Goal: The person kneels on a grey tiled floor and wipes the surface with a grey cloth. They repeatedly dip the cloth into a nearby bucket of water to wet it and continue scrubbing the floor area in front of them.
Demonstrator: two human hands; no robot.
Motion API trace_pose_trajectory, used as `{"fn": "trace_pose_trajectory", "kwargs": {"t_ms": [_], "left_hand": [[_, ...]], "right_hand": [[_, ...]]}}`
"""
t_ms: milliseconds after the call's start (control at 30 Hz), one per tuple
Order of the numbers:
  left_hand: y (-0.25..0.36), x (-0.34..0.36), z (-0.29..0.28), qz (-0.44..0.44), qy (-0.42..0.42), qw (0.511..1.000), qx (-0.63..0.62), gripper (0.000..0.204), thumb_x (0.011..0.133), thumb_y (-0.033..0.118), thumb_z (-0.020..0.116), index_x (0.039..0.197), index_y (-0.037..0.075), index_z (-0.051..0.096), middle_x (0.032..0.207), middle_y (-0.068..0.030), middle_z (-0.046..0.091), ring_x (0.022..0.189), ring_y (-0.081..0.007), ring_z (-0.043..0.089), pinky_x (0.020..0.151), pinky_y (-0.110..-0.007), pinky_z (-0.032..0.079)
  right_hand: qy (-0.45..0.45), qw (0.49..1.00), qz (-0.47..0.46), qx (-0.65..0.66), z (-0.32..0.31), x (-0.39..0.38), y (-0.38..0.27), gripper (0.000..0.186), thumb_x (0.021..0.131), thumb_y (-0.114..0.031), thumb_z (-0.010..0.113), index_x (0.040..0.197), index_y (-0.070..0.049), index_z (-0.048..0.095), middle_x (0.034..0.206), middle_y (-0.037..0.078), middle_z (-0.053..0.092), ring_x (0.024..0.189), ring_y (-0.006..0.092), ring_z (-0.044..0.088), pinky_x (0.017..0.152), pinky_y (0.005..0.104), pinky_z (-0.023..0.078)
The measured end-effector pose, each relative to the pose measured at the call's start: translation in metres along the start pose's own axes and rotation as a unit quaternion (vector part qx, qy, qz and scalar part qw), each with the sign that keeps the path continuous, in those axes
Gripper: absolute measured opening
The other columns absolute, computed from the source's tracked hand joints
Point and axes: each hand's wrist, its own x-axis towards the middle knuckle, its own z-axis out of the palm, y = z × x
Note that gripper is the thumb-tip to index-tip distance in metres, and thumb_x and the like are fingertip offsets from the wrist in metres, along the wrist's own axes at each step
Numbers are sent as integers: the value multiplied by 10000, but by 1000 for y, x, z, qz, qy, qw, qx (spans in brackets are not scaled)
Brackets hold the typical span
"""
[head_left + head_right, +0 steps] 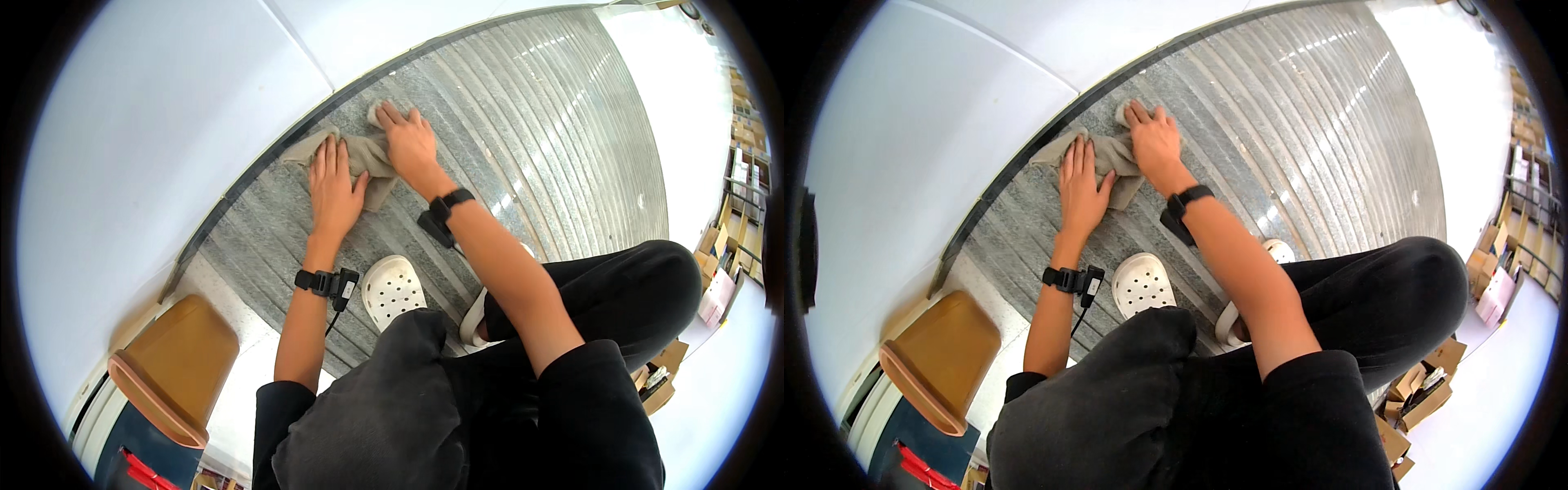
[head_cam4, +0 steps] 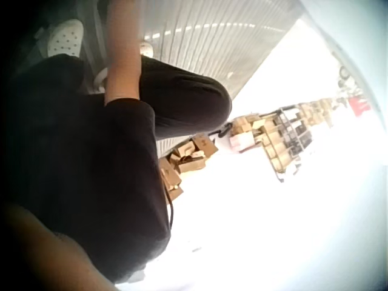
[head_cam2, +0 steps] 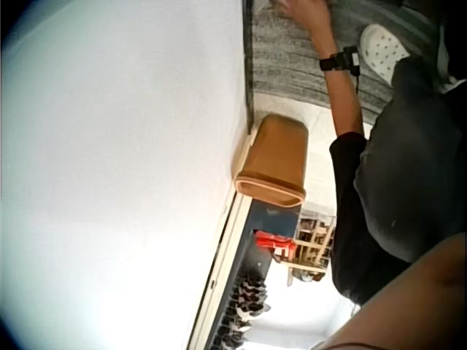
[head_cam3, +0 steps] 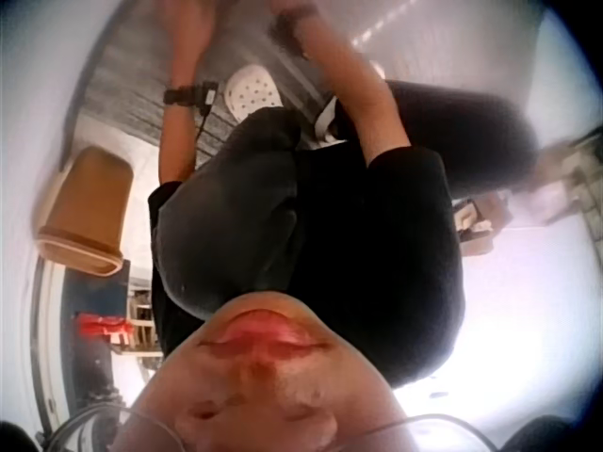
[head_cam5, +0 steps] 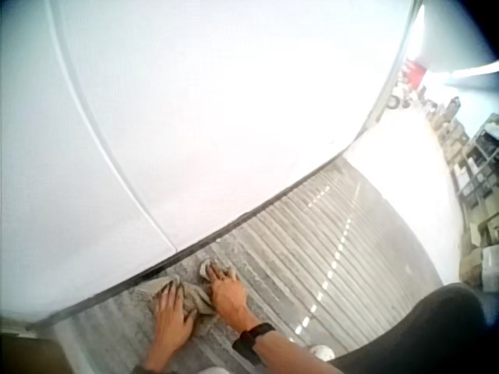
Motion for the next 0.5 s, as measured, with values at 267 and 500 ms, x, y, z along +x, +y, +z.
{"fn": "trace_pose_trajectory", "kwargs": {"t_ms": [267,500], "left_hand": [[36,8,15,24,-29,998,-49,683,916,280,648,1444,-55,375,1561,-221,276,1460,-372,219,1188,-501,207],[19,57,32,20,12,999,-35,739,924,332,644,1447,-95,342,1563,-290,211,1451,-425,201,1164,-517,209]], "right_hand": [[137,964,182,138,7,-24,30,537,810,45,521,1347,40,511,1205,234,628,988,421,577,906,475,466],[247,845,354,316,18,63,49,373,885,0,498,1242,107,502,1111,311,565,990,444,558,829,494,463]]}}
